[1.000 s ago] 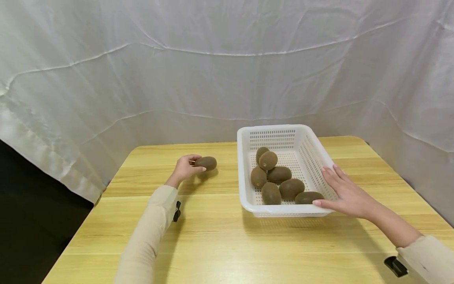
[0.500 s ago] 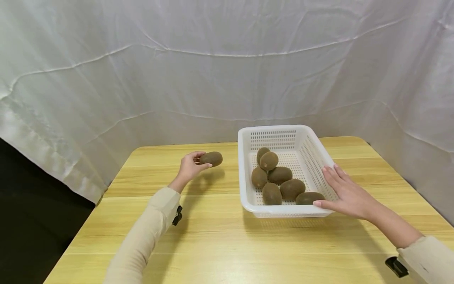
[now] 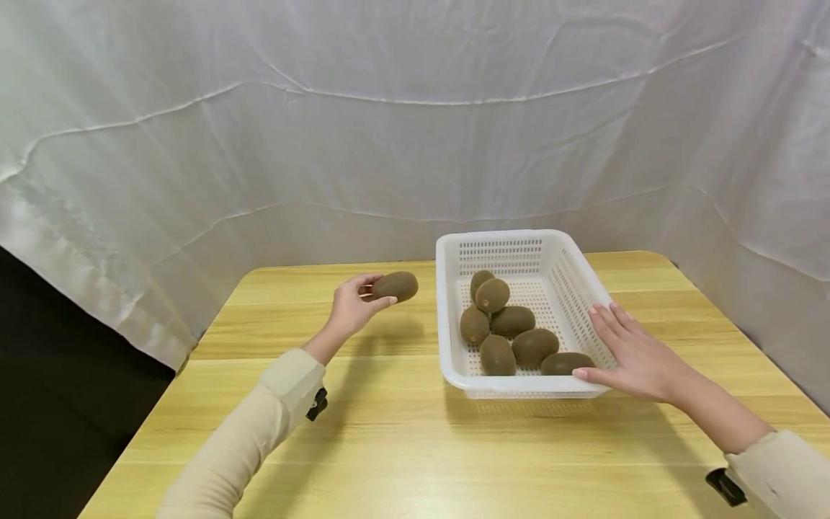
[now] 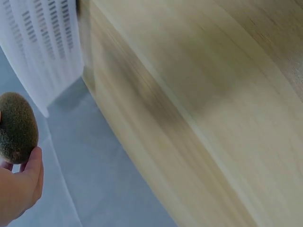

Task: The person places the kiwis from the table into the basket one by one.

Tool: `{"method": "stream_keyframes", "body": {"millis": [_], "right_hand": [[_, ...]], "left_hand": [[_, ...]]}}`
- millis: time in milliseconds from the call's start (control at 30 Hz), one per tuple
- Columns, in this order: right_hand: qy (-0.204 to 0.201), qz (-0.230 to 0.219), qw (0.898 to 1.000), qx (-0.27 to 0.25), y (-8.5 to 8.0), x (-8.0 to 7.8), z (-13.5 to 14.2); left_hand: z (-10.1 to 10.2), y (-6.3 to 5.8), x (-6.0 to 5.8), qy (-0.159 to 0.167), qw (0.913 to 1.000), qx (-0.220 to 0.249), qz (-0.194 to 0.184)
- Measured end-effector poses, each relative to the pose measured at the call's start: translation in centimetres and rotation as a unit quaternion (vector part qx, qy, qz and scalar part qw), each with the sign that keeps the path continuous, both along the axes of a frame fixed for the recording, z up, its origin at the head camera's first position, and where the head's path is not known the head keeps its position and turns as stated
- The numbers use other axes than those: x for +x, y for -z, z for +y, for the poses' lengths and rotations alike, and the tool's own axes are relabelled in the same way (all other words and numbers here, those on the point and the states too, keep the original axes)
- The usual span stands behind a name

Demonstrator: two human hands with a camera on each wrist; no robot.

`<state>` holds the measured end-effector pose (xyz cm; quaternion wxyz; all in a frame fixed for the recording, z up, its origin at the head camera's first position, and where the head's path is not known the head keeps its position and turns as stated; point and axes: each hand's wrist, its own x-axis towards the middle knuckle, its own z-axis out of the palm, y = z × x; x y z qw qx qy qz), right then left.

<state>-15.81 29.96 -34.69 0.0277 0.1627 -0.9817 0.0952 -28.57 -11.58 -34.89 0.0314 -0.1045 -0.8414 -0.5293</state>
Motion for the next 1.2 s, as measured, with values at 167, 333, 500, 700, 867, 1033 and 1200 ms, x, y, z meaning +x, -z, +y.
{"method": "stream_keyframes", "body": {"millis": [167, 333, 500, 700, 867, 1033, 1200], "right_hand": [[-0.002, 0.004, 1.0, 0.006, -0.1, 0.1, 0.1], [-0.003, 0.006, 1.0, 0.006, -0.1, 0.1, 0.1], [-0.001, 0.008, 1.0, 0.005, -0.1, 0.1, 0.0], [-0.006, 0.012, 1.0, 0.001, 0.0, 0.1, 0.0], [-0.007, 0.012, 1.0, -0.001, 0.1, 0.1, 0.1], [-0.007, 0.011, 1.0, -0.001, 0.1, 0.2, 0.2], [-0.008, 0.008, 1.0, -0.001, 0.1, 0.1, 0.1]], "left_hand": [[0.8, -1.0, 0.8, 0.014, 0.9996, 0.007, 0.023], [1.8, -1.9, 1.7, 0.02, 0.9992, 0.011, 0.034], [2.8, -2.5, 2.4, 0.033, 0.9984, 0.013, 0.044], [4.2, -2.7, 3.1, 0.059, 0.9966, 0.028, 0.051], [5.3, -2.6, 3.7, 0.086, 0.9942, 0.033, 0.054], [6.2, -2.2, 4.2, 0.112, 0.9919, 0.03, 0.053], [6.9, -1.9, 4.6, 0.141, 0.9889, 0.014, 0.044]]}}
